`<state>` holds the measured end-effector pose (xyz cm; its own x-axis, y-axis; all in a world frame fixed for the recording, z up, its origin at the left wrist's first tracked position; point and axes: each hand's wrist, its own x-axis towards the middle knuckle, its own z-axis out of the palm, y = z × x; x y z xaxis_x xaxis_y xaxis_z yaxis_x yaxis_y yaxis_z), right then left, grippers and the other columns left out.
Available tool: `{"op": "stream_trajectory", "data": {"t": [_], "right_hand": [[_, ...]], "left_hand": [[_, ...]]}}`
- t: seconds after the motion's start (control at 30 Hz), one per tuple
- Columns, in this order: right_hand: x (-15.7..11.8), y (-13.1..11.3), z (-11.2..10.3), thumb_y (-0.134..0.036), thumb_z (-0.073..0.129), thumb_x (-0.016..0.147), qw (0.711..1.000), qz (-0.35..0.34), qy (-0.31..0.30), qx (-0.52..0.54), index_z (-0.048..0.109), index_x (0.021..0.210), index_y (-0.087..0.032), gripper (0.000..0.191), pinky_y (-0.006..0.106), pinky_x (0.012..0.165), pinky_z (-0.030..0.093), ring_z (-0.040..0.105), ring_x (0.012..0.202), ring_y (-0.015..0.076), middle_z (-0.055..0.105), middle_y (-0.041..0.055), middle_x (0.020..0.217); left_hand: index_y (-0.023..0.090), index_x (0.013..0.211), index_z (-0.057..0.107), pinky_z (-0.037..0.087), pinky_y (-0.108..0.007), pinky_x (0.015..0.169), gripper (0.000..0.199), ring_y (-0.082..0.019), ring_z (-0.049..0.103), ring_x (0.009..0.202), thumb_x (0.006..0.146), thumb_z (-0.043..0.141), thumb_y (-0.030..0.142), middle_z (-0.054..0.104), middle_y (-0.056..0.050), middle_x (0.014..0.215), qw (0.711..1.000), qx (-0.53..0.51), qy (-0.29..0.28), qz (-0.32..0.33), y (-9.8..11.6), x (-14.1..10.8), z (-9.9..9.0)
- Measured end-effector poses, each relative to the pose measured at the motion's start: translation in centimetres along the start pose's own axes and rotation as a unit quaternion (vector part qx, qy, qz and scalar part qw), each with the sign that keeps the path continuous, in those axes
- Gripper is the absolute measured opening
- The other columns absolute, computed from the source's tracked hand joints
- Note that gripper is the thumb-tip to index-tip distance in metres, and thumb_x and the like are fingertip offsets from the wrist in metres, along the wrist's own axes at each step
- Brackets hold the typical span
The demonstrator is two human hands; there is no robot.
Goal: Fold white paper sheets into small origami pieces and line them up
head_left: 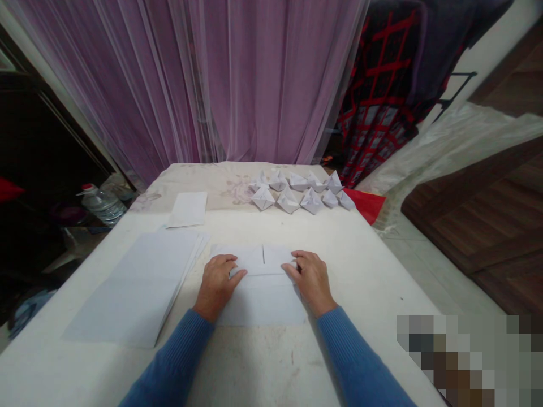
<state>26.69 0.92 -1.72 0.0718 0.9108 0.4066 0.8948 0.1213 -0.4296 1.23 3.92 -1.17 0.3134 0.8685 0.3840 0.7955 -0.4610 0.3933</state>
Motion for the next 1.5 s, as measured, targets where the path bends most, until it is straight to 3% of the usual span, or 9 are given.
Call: {"op": "stream_trajectory", "data": {"t": [0.57,0.63,0.73,0.83,0.97,1.03,1.33,1.5], "right_hand": [[-0.1,-0.6,-0.2,-0.044,0.06,0.088,0.997,0.016,0.027,-0.076,0.059,0.056,-0.02,0.04,0.037,0.071,0.04,0.055,0.088,0.0243,0.067,0.0088,0.095],[-0.2,-0.5,-0.3,-0.043,0.058,0.089,0.997,0.034,0.016,-0.067,0.062,0.064,-0.02,0.034,0.038,0.075,0.04,0.056,0.09,0.025,0.067,0.0093,0.096],[-0.4,-0.6,-0.7,-0.038,0.053,0.092,0.997,0.046,0.037,-0.042,0.066,0.1,-0.018,0.025,0.043,0.086,0.04,0.056,0.102,0.0282,0.065,0.0123,0.11],[-0.8,-1.7,-1.3,-0.029,0.047,0.094,0.998,-0.031,0.06,-0.012,0.059,0.123,-0.018,0.033,0.047,0.098,0.035,0.049,0.119,0.0301,0.058,0.0135,0.129],[-1.8,-4.3,-1.2,-0.023,0.047,0.095,0.975,-0.217,-0.03,0.039,0.061,0.123,-0.023,0.031,0.042,0.099,0.04,0.054,0.117,0.0246,0.065,0.0076,0.121],[-2.3,-5.4,-0.7,-0.025,0.05,0.094,0.964,-0.254,-0.067,0.038,0.059,0.126,-0.021,0.033,0.043,0.098,0.043,0.055,0.116,0.0254,0.065,0.0088,0.123],[-3.0,-6.2,0.0,-0.032,0.051,0.095,0.956,-0.237,-0.173,0.017,0.052,0.135,-0.016,0.043,0.049,0.112,0.034,0.045,0.131,0.0265,0.052,0.0114,0.14],[-3.3,-6.0,-0.4,-0.036,0.05,0.095,0.961,-0.209,-0.183,-0.01,0.046,0.14,-0.015,0.05,0.051,0.114,0.028,0.038,0.136,0.0272,0.044,0.0126,0.146]], "left_hand": [[0.018,0.074,0.065,0.049,-0.045,0.087,0.026,-0.026,0.06,0.095,0.087,0.058,0.039,0.068,-0.011,0.1,1.0,0.021,0.015,-0.003,0.1,-0.2,0.3],[0.018,0.073,0.065,0.049,-0.044,0.087,0.027,-0.026,0.06,0.096,0.087,0.057,0.04,0.068,-0.01,0.1,1.0,0.026,0.014,-0.005,0.1,-0.2,0.4],[0.018,0.072,0.065,0.049,-0.043,0.087,0.027,-0.025,0.06,0.095,0.086,0.058,0.039,0.068,-0.01,0.1,0.999,0.031,0.01,-0.007,0.1,-0.2,0.4],[0.018,0.074,0.066,0.049,-0.043,0.088,0.025,-0.025,0.06,0.095,0.086,0.058,0.038,0.068,-0.009,0.1,0.999,0.032,0.013,-0.005,0.1,-0.2,0.5],[0.018,0.074,0.066,0.049,-0.043,0.088,0.023,-0.026,0.06,0.096,0.085,0.06,0.038,0.068,-0.009,0.1,0.999,0.041,0.007,-0.001,0.2,-0.2,0.4],[0.018,0.074,0.066,0.049,-0.043,0.088,0.023,-0.026,0.06,0.096,0.085,0.061,0.037,0.068,-0.01,0.101,0.999,0.049,-0.001,-0.002,0.3,-0.2,0.3],[0.018,0.072,0.065,0.049,-0.043,0.086,0.021,-0.027,0.061,0.097,0.084,0.062,0.035,0.068,-0.01,0.102,0.999,0.049,-0.002,-0.006,0.5,-0.1,0.1],[0.017,0.072,0.065,0.048,-0.043,0.089,0.022,-0.027,0.061,0.099,0.084,0.062,0.035,0.068,-0.01,0.103,0.999,0.048,-0.016,-0.014,0.5,0.0,-0.1]]}}
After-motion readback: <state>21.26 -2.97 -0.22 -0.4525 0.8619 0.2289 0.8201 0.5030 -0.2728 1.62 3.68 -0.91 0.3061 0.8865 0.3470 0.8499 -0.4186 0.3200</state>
